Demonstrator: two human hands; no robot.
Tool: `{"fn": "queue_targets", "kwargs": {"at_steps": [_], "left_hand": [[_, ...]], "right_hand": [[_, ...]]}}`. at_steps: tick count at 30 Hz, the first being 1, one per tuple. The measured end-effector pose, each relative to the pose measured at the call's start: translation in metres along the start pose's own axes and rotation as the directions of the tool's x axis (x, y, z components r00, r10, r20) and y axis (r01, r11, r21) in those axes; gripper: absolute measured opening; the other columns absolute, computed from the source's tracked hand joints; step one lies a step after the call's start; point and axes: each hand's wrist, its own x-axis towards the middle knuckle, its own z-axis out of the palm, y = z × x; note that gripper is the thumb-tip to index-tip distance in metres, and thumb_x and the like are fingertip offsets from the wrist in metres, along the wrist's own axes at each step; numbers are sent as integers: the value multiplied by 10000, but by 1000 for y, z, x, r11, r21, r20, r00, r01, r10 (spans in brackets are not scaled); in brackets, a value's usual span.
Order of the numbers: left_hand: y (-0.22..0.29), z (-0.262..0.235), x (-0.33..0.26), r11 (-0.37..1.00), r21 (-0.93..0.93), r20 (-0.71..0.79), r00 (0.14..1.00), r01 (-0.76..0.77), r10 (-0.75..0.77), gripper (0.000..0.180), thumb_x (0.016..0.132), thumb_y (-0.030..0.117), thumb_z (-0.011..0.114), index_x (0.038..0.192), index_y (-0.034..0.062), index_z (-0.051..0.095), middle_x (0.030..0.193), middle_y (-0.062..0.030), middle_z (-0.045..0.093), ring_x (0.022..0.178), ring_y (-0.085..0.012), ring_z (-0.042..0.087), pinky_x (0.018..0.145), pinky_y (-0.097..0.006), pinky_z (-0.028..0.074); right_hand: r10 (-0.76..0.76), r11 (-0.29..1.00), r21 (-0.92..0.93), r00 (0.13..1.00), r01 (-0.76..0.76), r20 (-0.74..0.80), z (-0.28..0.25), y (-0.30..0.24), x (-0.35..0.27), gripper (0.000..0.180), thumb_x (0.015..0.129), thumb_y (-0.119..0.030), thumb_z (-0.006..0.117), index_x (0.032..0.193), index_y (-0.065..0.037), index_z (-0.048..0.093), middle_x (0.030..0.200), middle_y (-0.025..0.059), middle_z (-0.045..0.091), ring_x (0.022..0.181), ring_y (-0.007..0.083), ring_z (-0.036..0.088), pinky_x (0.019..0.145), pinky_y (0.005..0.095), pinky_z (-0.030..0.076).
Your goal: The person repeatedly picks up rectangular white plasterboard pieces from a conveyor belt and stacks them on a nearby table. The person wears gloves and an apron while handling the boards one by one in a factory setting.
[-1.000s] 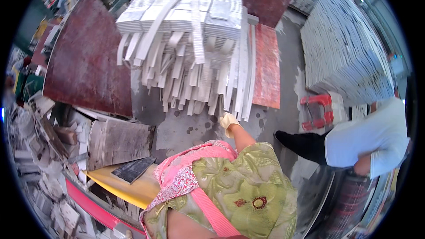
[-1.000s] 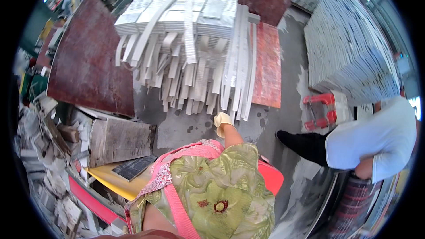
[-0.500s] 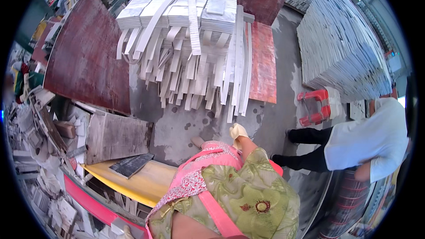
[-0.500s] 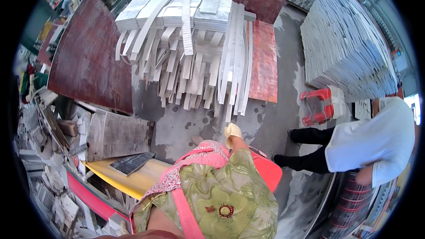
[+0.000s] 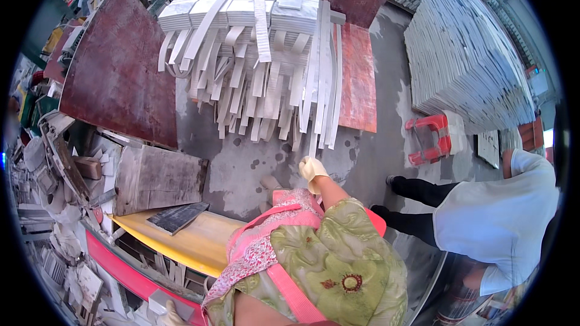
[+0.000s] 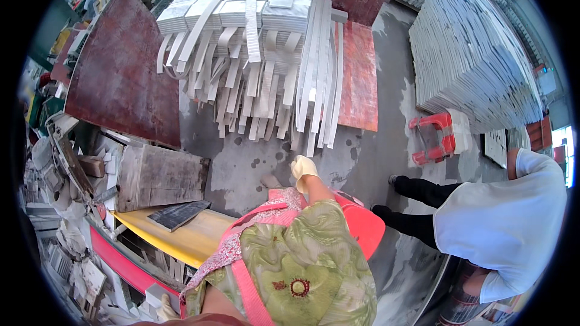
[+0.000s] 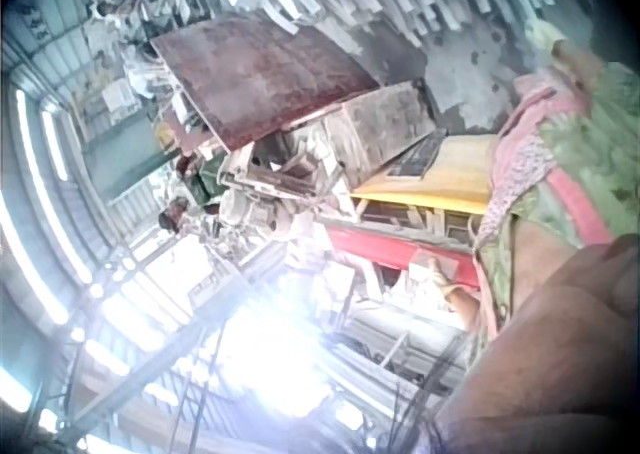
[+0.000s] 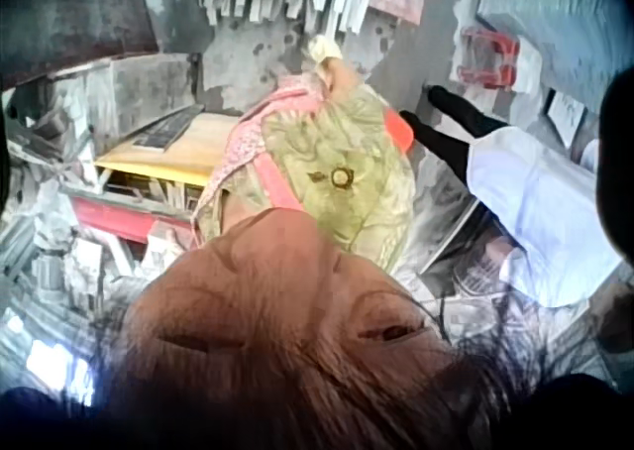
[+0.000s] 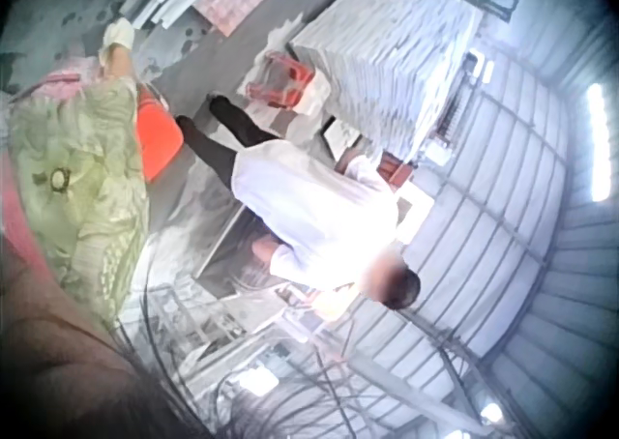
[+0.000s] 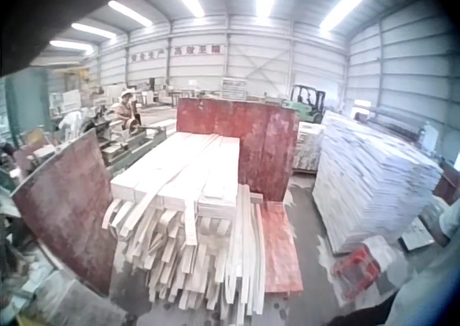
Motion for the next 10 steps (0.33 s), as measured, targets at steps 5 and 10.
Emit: {"fn": "queue_targets", "kwargs": {"at_steps": [5,10], "left_hand": [[13,2,0,999,12,38,998,-41,41,692,859,196,765,1436,-28,456,1244,-196,633,999,-296,659,881,-421,558],[66,37,19,985,26,206,965,-168,159,683,866,195,758,1437,-24,455,1243,-196,633,993,-294,660,881,-425,559]], "right_hand": [[63,998,0,997,-63,-55,-7,26,-5,216,925,-221,599,976,-59,732,977,247,721,932,406,703,805,460,553],[115,993,16,988,-114,-104,-14,53,-11,257,920,-277,628,1031,-63,716,1019,237,730,967,388,715,822,485,552]]}}
